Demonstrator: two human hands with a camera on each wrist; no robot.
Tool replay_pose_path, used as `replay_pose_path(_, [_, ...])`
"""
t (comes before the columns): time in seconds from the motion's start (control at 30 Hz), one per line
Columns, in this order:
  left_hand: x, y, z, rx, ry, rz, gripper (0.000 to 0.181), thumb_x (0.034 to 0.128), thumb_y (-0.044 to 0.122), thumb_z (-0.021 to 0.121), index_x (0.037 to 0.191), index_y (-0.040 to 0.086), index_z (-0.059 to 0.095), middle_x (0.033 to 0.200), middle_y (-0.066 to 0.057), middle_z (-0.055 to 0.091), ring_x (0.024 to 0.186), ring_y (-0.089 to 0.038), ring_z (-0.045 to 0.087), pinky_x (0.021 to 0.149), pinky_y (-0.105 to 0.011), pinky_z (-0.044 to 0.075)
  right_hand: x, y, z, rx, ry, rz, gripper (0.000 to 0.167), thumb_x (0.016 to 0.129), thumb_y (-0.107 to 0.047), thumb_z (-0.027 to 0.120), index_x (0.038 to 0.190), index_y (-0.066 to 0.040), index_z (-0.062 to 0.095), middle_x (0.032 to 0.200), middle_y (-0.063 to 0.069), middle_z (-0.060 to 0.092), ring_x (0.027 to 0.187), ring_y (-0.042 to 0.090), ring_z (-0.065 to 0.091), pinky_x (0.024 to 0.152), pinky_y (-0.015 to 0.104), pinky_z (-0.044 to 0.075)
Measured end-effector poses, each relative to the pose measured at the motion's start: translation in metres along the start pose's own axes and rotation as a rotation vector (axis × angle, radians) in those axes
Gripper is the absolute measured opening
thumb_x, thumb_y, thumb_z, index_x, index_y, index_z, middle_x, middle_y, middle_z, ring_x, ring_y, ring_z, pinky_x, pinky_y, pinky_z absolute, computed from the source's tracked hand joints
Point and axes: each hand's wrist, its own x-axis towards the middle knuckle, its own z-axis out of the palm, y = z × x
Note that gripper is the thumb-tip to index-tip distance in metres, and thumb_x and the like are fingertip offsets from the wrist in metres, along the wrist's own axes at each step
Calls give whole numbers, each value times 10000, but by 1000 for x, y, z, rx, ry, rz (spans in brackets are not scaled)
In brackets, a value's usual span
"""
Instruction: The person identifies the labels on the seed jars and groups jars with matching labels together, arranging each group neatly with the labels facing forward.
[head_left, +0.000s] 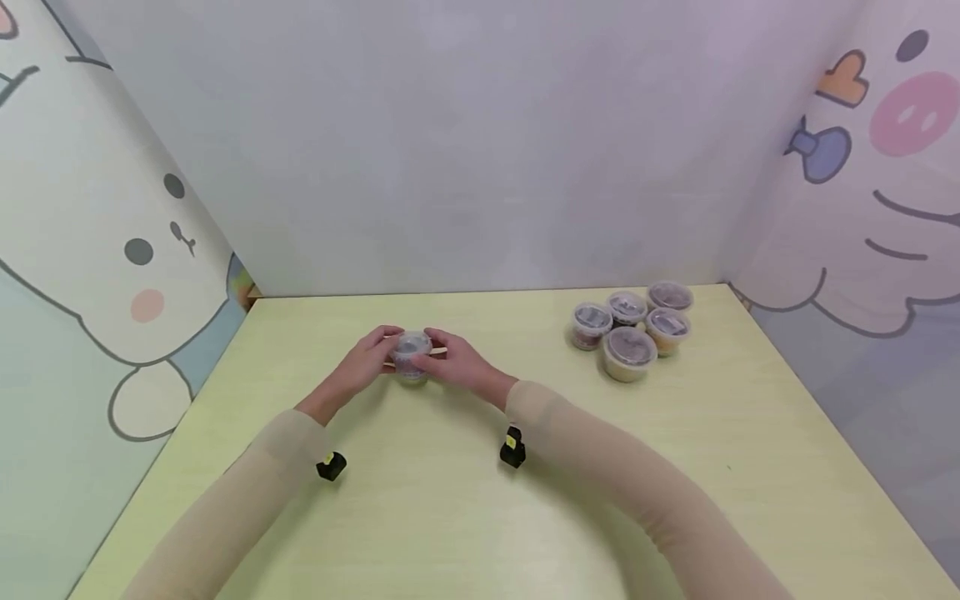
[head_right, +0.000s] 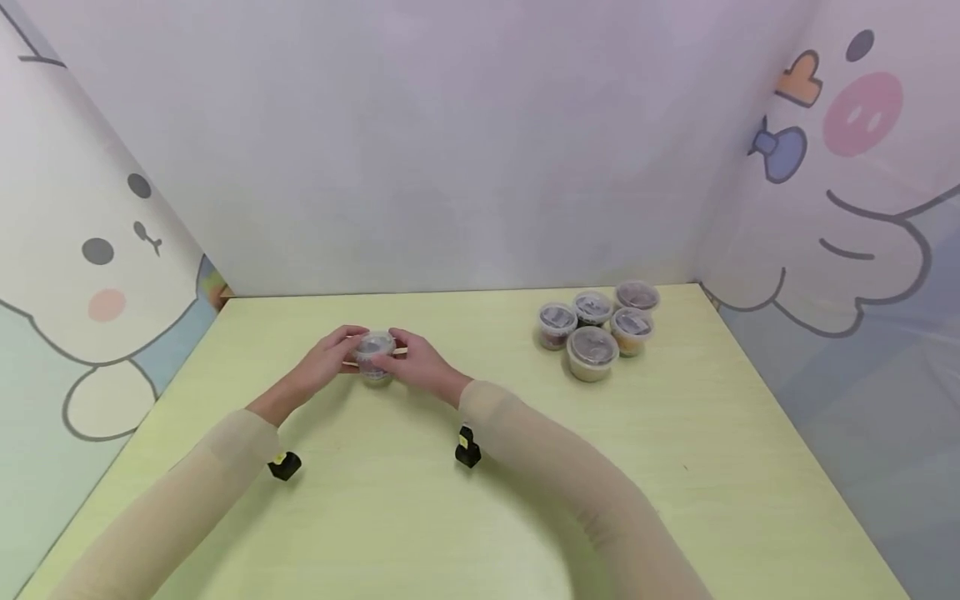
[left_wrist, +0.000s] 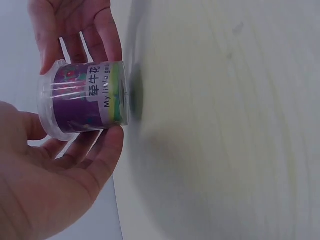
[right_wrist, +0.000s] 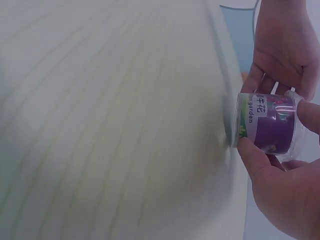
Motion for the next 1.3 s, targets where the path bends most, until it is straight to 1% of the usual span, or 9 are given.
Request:
replay_pose_path(0.13, [0,-7,-3,-18,27,4,442,1117,248,365,1461,-30,388,1419,-268,460,1239,-363,518,1032,-517,474,4,-1,8,2,1,-28,767,992,-277,690,1582,-7,281,1512,169,456,1307,292,541,1032,371,488])
replay_pose_path(0.23, [1,-12,-4,21,40,28,421,1118,236,357,1443,-29,389,1402,-263,476,1232,-353,518,1016,-505,483,6,2,13,-26,8,-63,794,985,-253,702,1596,-24,250,1537,155,422,1319,270,524,1042,345,477])
replay_pose_path(0.27, [2,-14,-4,43,48,39,412,1118,237,359,1437,-22,395,1389,-261,484,1223,-353,520,1010,-504,482,7,4,14,-65,10,-81,802,986,-256,700,1601,-30,237,1538,156,413,1320,262,523,1042,327,475])
replay_pose_path(0.4, [4,-22,0,186,102,84,382,1122,250,358,1419,18,418,1365,-240,515,1213,-343,511,1015,-504,435,9,7,18,-318,35,-170,770,1000,-287,675,1595,-29,260,1455,183,456,1294,238,525,1031,272,470])
replay_pose_path(0.47, [6,-25,2,233,125,101,374,1124,244,346,1413,19,418,1367,-242,520,1214,-344,509,1027,-506,414,9,5,19,-424,47,-186,734,1007,-295,662,1579,-15,295,1408,199,484,1268,240,538,1025,271,474])
replay_pose_path(0.57, [8,-27,4,256,142,125,370,1123,210,325,1405,-18,400,1358,-271,518,1203,-353,514,1033,-510,410,9,-2,18,-493,44,-169,713,1012,-277,655,1568,3,308,1394,212,505,1237,252,550,1021,300,481])
replay_pose_path(0.73, [9,-22,5,262,160,135,362,1120,181,315,1391,-49,383,1296,-292,524,1130,-345,515,977,-485,424,12,-13,17,-579,20,-123,714,1026,-294,629,1577,2,287,1438,214,500,1289,268,519,1081,354,430])
replay_pose_path(0.97, [8,-20,6,282,155,113,367,1123,188,305,1404,-37,379,1313,-287,525,1148,-340,515,991,-480,422,12,-14,15,-602,16,-99,705,1026,-298,628,1577,-10,296,1447,209,501,1297,266,513,1081,367,426])
replay_pose_path(1.3, [5,-17,6,288,167,73,377,1122,196,291,1418,-23,368,1315,-279,524,1140,-340,510,973,-474,421,9,-17,18,-538,-1,-80,704,1039,-264,606,1596,-23,250,1521,196,444,1379,268,453,1123,366,389])
